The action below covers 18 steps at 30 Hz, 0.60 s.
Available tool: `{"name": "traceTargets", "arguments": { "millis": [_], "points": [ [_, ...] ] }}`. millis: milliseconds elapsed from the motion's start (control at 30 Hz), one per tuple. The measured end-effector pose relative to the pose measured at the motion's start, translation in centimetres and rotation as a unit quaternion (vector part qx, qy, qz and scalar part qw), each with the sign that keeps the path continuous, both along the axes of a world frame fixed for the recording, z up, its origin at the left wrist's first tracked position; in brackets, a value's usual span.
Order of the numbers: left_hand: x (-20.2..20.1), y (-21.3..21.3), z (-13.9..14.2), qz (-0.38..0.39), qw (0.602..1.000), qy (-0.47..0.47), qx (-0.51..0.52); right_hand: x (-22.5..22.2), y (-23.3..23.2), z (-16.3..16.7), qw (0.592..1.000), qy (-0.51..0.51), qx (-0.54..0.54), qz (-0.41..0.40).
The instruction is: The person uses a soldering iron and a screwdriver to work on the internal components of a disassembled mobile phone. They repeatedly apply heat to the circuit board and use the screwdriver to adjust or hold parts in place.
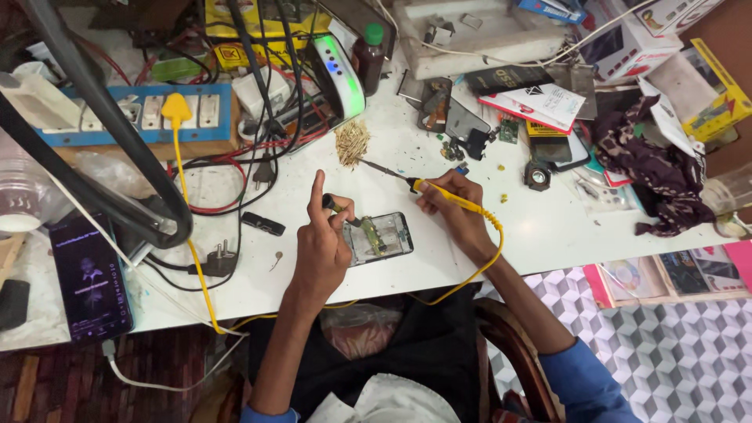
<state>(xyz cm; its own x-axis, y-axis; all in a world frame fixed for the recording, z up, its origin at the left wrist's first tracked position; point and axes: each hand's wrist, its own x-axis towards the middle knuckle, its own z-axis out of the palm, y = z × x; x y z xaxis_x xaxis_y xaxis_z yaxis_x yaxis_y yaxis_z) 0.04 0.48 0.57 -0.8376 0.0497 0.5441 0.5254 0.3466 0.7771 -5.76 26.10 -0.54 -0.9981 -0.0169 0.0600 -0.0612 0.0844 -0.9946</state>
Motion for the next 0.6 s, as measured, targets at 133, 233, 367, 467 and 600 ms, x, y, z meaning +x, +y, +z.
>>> {"name": "traceTargets", "arguments": {
  "millis": [133, 233, 367, 467, 600],
  "points": [
    [0.0, -0.2, 0.0, 0.011, 0.996, -0.092, -0.013, 0.8, 1.0, 0.0, 0.98, 0.04, -0.194, -0.025],
    [0.0, -0.2, -0.1, 0.007, 0.999, -0.039, -0.004, 2.5, 3.0, 0.4, 0.972, 0.015, -0.226, -0.061],
    [0.1, -0.1, -0.3, -0.001, 1.0, 0.014, -0.009, 5.9, 4.2, -0.1, 0.974, 0.069, -0.2, -0.087],
    [0.1, 0.0, -0.5, -0.005, 1.0, 0.013, -0.008, 7.4, 4.4, -0.5, 0.963, 0.114, -0.208, -0.125],
    [0.2, 0.0, -0.6, -0.012, 1.0, 0.016, -0.003, 8.1, 3.8, -0.9, 0.961, 0.093, -0.21, -0.154]
  ]
}}
